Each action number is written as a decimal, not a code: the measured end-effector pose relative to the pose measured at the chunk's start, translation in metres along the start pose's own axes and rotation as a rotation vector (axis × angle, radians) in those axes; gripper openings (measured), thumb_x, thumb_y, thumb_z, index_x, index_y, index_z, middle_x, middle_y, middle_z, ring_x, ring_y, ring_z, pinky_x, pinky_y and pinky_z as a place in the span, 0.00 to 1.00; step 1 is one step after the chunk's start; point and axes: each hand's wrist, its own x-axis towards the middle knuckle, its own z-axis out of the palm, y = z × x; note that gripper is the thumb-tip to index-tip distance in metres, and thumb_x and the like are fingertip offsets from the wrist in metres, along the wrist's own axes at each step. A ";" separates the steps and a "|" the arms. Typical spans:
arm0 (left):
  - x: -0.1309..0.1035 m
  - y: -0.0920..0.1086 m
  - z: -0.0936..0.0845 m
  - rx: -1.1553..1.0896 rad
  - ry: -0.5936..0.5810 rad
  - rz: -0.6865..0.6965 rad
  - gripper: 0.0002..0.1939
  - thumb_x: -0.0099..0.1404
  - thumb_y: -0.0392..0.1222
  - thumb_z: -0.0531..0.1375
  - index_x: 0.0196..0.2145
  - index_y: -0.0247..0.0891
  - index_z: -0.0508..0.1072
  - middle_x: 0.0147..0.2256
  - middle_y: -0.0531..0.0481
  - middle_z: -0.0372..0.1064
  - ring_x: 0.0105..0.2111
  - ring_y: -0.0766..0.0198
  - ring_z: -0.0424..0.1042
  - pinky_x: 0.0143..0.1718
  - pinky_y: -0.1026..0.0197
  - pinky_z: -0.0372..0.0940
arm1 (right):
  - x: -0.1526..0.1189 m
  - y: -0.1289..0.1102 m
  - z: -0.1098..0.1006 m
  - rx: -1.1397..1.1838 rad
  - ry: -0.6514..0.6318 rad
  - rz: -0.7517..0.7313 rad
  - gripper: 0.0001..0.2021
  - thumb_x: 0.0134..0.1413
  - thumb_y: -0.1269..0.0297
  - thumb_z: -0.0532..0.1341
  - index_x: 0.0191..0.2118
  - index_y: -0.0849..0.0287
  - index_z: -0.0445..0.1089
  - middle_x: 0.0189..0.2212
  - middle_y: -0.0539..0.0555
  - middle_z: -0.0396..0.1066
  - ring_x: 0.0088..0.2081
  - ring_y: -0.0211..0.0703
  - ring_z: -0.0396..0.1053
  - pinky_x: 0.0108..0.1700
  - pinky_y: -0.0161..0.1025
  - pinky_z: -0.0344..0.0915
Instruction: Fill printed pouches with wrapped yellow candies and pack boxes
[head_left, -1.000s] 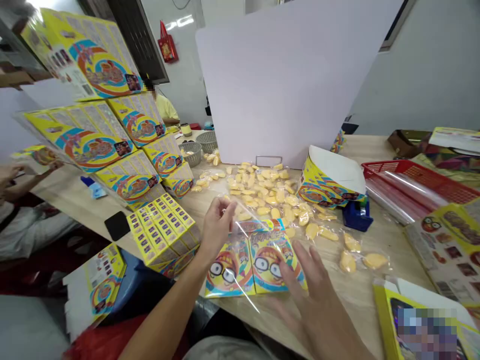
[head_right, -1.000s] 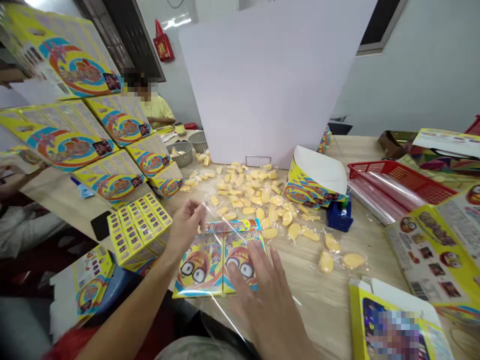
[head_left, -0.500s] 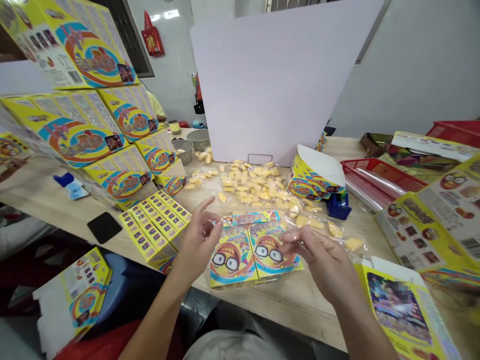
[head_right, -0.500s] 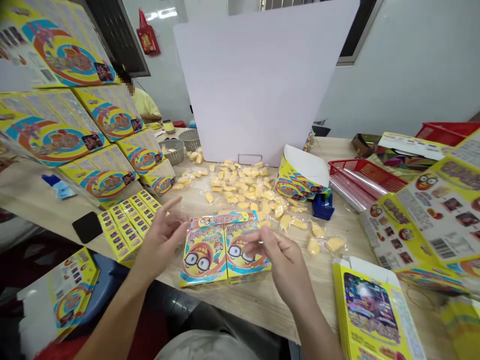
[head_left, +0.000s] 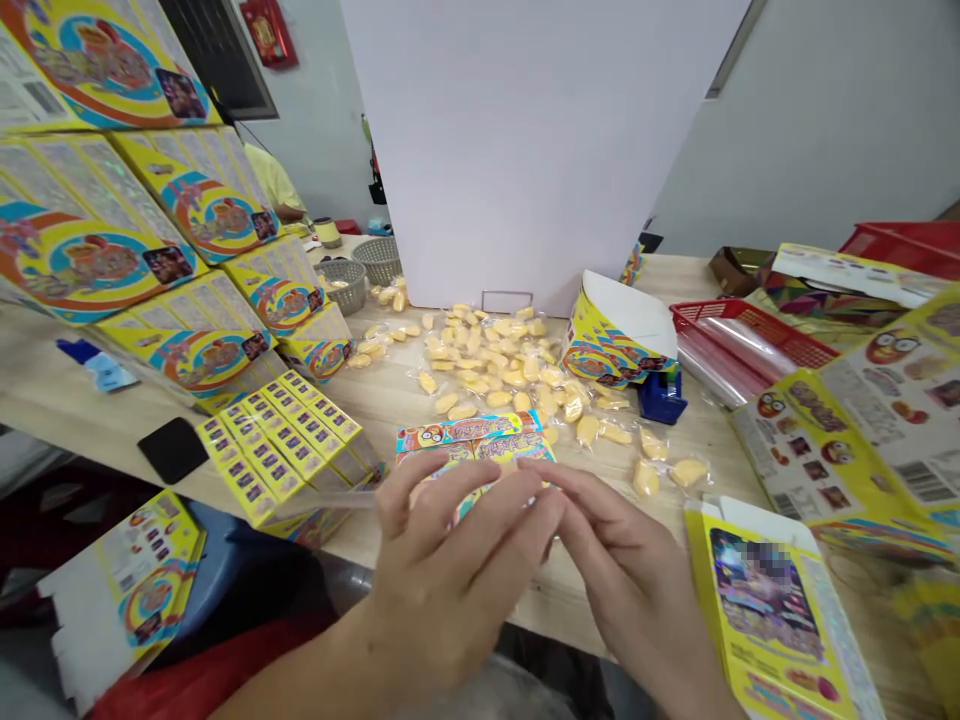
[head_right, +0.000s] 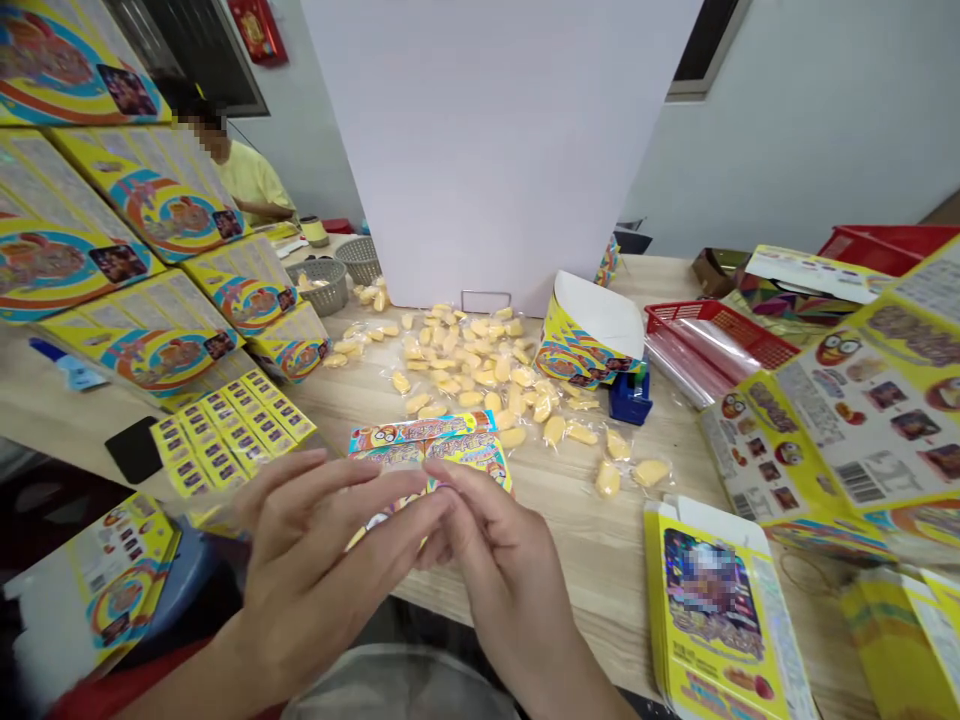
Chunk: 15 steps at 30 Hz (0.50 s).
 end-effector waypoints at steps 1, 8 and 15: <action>0.003 0.004 0.002 -0.012 -0.004 0.004 0.09 0.64 0.35 0.56 0.41 0.39 0.72 0.36 0.53 0.74 0.41 0.62 0.64 0.51 0.54 0.52 | -0.002 0.000 0.000 -0.042 -0.021 -0.020 0.13 0.60 0.67 0.53 0.47 0.47 0.68 0.35 0.45 0.76 0.34 0.35 0.74 0.33 0.29 0.70; 0.011 0.003 0.004 -0.037 -0.067 0.064 0.10 0.63 0.33 0.55 0.41 0.37 0.73 0.37 0.53 0.74 0.39 0.63 0.64 0.51 0.53 0.50 | -0.009 -0.003 -0.009 -0.307 -0.142 -0.185 0.14 0.60 0.71 0.50 0.47 0.45 0.65 0.36 0.46 0.74 0.32 0.35 0.71 0.34 0.31 0.69; 0.010 0.008 0.005 -0.060 -0.048 0.073 0.08 0.63 0.33 0.53 0.33 0.38 0.71 0.34 0.53 0.71 0.40 0.63 0.63 0.51 0.55 0.52 | -0.004 -0.003 -0.012 -0.613 -0.185 -0.396 0.20 0.60 0.71 0.49 0.58 0.54 0.54 0.39 0.56 0.74 0.41 0.44 0.73 0.40 0.38 0.71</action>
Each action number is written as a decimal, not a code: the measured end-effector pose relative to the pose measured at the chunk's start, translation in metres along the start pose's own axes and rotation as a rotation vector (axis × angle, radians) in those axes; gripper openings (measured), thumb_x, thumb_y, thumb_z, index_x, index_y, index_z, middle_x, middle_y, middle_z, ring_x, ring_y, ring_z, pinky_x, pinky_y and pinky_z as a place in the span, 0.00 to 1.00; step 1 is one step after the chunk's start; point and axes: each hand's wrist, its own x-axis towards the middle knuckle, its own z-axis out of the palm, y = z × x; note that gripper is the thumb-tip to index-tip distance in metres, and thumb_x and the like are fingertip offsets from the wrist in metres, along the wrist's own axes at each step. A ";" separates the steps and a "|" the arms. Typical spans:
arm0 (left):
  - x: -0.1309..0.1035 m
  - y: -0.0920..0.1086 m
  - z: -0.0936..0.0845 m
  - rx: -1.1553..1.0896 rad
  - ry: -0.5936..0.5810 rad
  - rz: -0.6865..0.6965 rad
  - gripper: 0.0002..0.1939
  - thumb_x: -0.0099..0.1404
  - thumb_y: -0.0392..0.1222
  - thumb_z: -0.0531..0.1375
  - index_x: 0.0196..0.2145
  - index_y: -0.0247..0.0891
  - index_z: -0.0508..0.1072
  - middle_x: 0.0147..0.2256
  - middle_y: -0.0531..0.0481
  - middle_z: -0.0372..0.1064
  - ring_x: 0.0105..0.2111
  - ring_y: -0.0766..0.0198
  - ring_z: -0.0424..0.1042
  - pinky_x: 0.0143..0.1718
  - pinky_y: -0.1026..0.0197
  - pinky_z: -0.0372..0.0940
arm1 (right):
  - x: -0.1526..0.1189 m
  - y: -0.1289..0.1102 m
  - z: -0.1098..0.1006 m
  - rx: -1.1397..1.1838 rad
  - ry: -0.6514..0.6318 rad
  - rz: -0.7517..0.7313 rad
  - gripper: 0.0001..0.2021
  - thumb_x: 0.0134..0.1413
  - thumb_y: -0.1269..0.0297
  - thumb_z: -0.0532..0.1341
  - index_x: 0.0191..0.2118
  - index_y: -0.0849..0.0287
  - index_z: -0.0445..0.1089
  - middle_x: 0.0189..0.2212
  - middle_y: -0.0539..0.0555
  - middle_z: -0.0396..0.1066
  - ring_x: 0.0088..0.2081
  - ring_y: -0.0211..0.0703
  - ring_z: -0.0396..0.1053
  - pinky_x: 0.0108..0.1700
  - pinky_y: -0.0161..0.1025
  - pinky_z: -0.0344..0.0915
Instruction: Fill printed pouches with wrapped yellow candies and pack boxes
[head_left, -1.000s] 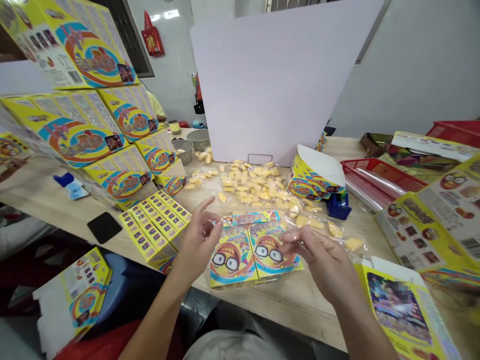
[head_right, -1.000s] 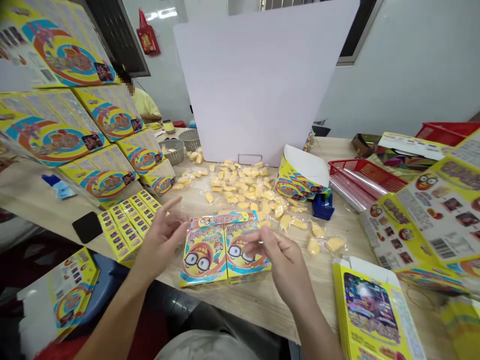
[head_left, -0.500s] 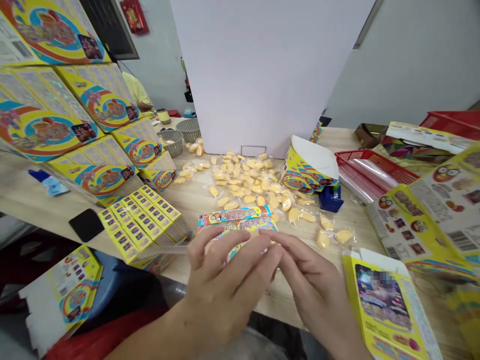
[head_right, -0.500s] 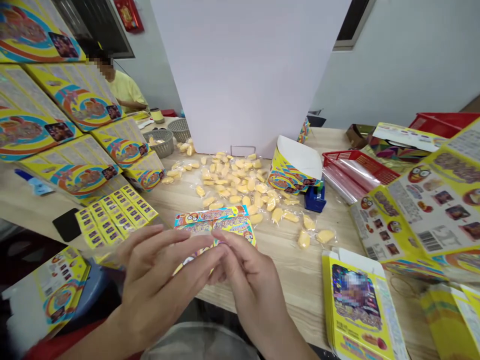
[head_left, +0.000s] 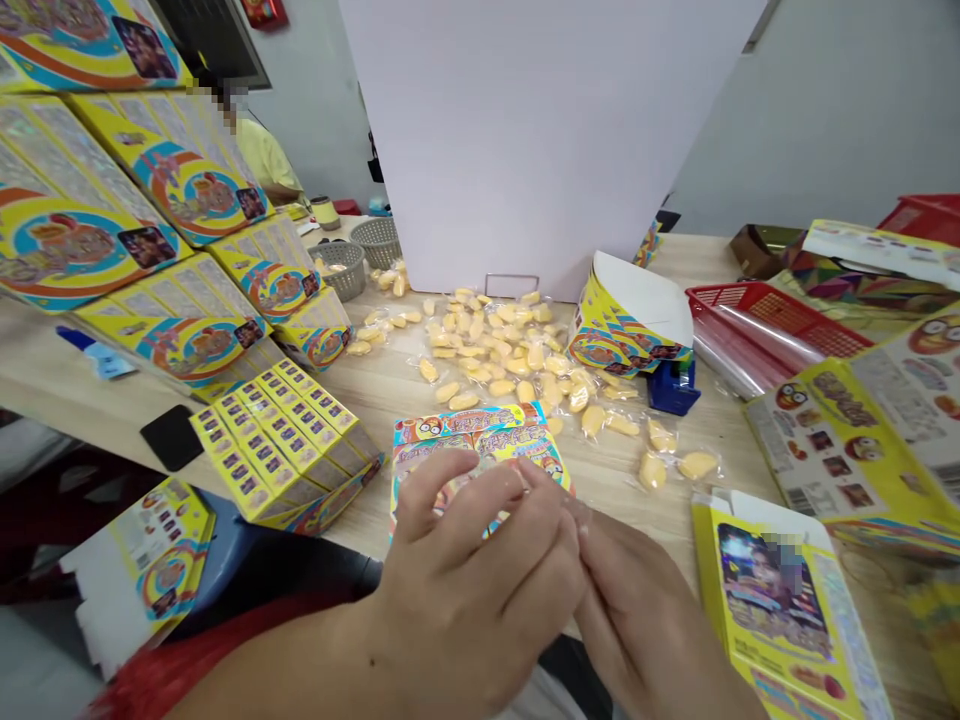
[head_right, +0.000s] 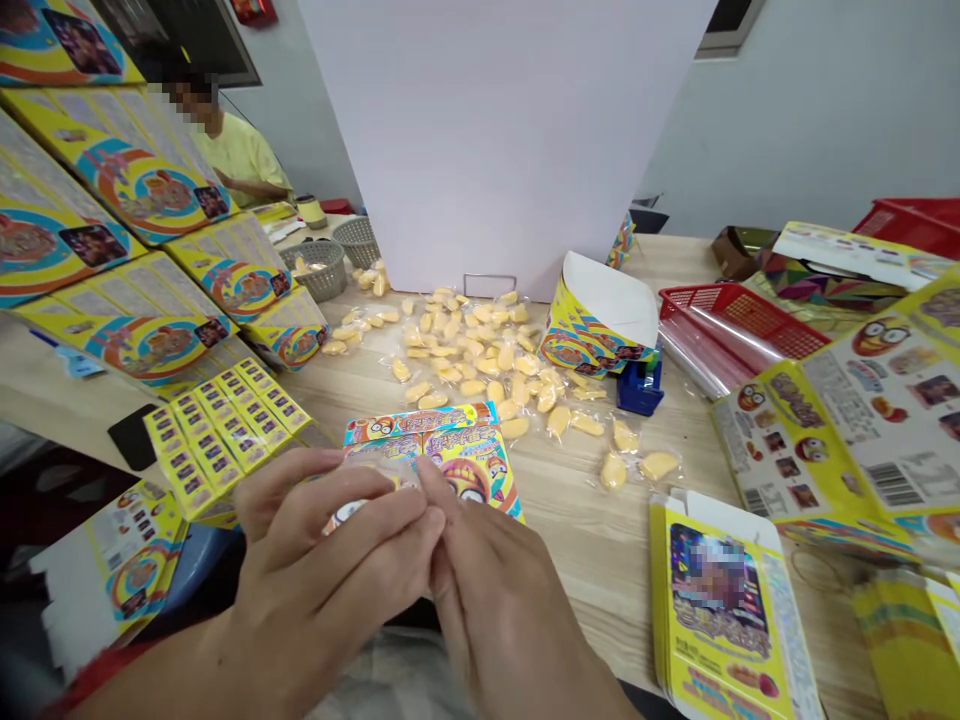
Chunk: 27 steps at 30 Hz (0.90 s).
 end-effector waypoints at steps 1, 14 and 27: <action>-0.001 -0.001 0.003 0.002 0.012 -0.004 0.07 0.63 0.32 0.53 0.33 0.39 0.71 0.34 0.53 0.70 0.40 0.63 0.63 0.52 0.56 0.52 | 0.000 0.000 0.000 -0.023 -0.006 -0.018 0.21 0.60 0.71 0.48 0.58 0.55 0.53 0.39 0.57 0.74 0.41 0.44 0.73 0.41 0.38 0.71; -0.007 -0.011 0.012 -0.088 -0.067 -0.004 0.09 0.64 0.30 0.51 0.37 0.31 0.70 0.33 0.47 0.71 0.37 0.61 0.63 0.47 0.54 0.53 | 0.004 0.005 0.009 -0.101 -0.029 -0.015 0.11 0.58 0.74 0.47 0.35 0.60 0.65 0.26 0.54 0.72 0.28 0.40 0.71 0.34 0.33 0.70; -0.062 -0.041 -0.020 -0.742 0.185 -1.146 0.04 0.59 0.37 0.55 0.26 0.38 0.66 0.25 0.54 0.63 0.27 0.69 0.63 0.28 0.66 0.58 | -0.028 0.044 0.026 0.668 -0.196 0.642 0.12 0.45 0.52 0.63 0.35 0.48 0.77 0.39 0.53 0.76 0.43 0.53 0.72 0.47 0.46 0.69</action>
